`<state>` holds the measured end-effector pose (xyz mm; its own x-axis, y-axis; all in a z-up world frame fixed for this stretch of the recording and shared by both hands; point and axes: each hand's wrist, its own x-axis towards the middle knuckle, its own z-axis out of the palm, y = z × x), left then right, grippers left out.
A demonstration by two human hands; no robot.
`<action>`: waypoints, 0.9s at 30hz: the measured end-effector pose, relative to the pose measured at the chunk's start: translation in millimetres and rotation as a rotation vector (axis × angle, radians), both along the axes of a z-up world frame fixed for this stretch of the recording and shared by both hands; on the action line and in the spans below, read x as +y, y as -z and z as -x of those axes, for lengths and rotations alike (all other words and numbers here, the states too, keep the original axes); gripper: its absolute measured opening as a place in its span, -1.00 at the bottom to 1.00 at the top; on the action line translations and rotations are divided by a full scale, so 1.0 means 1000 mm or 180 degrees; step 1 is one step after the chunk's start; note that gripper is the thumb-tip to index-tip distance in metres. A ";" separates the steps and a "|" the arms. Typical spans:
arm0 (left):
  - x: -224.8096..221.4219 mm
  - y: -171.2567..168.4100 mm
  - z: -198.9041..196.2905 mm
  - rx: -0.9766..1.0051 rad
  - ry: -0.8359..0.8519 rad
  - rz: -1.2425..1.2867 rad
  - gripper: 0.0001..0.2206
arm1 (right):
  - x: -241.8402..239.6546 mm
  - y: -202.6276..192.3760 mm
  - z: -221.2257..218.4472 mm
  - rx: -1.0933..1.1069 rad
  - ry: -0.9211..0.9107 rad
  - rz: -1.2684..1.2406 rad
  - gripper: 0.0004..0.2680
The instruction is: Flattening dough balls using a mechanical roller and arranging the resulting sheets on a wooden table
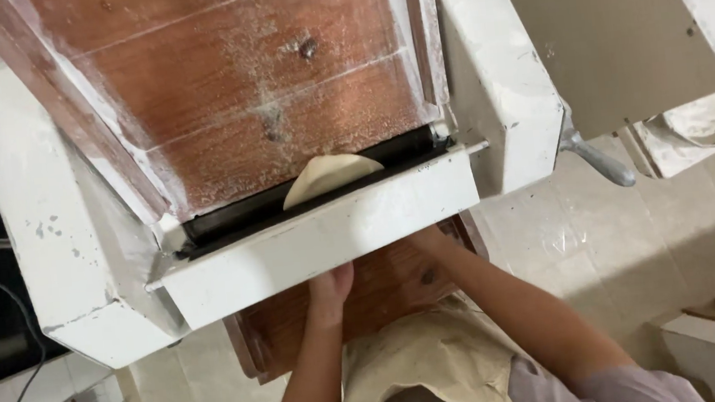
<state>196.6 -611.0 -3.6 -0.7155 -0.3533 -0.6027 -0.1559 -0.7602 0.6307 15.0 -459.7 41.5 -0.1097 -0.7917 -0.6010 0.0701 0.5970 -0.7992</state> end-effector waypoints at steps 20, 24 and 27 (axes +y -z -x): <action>0.145 0.029 -0.051 -0.0048 -0.2160 -0.0421 -0.55 | 0.090 -0.005 -0.016 0.0816 -0.0154 0.0089 -0.55; 0.169 -0.013 -0.036 -0.0070 -0.2450 -0.0389 -0.54 | 0.160 -0.042 0.024 0.3110 -0.0342 0.1844 -0.70; 0.176 -0.019 -0.028 -0.0079 -0.2575 -0.0210 -0.50 | 0.205 -0.050 0.114 0.5126 0.0711 0.2015 -0.71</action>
<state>224.4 -435.2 15.1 -0.2398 -0.7187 -0.6527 0.4445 -0.6790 0.5843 -99.5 -254.5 91.2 -0.3659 -0.7287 0.5788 -0.9306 0.2822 -0.2331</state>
